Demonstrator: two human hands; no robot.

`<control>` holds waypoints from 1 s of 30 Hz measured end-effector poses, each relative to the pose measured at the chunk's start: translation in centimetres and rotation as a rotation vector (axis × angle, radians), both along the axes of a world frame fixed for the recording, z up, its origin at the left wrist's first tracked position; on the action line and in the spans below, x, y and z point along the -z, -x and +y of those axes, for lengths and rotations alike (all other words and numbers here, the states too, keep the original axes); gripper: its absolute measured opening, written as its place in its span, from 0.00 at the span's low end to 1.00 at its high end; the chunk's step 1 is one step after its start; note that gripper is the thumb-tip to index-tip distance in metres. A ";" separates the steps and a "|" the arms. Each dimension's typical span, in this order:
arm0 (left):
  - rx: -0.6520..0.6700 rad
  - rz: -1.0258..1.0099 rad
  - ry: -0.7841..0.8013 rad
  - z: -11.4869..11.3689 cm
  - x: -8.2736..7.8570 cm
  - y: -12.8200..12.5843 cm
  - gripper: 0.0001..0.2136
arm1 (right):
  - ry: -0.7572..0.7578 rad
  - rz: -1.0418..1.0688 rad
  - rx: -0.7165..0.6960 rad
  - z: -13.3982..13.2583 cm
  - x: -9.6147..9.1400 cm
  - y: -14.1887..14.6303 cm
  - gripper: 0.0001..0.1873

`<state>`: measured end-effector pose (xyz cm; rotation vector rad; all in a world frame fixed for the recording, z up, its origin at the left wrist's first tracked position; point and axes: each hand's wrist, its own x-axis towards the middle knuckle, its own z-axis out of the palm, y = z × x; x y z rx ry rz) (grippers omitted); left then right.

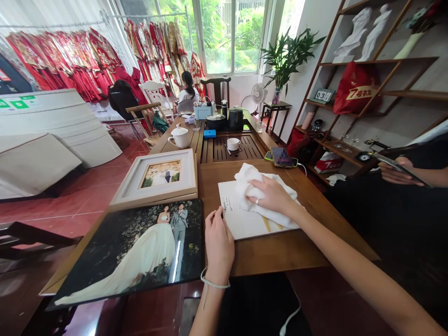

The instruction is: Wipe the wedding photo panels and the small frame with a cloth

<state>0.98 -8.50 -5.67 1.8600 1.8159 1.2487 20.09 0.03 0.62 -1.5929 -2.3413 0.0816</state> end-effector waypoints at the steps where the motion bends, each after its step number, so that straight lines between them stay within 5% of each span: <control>1: -0.002 -0.008 0.008 0.0 -0.1 0.0 0.18 | 0.009 -0.025 -0.009 0.7 -0.3 0.7 0.24; 9: -0.010 -0.042 0.064 -0.2 -0.8 -0.2 0.16 | 0.060 -0.037 -0.287 1.2 -0.9 5.5 0.21; 19: 0.006 -0.108 0.065 -0.1 -1.0 0.0 0.15 | 0.130 0.003 -0.496 -7.3 -0.6 -0.6 0.29; 24: -0.006 -0.075 0.083 0.0 -0.8 -0.1 0.19 | 0.068 0.094 -0.276 -8.0 0.8 -5.1 0.27; 30: -0.007 -0.047 0.068 0.0 -0.6 0.0 0.20 | -0.043 0.110 0.072 -4.1 2.6 -9.7 0.24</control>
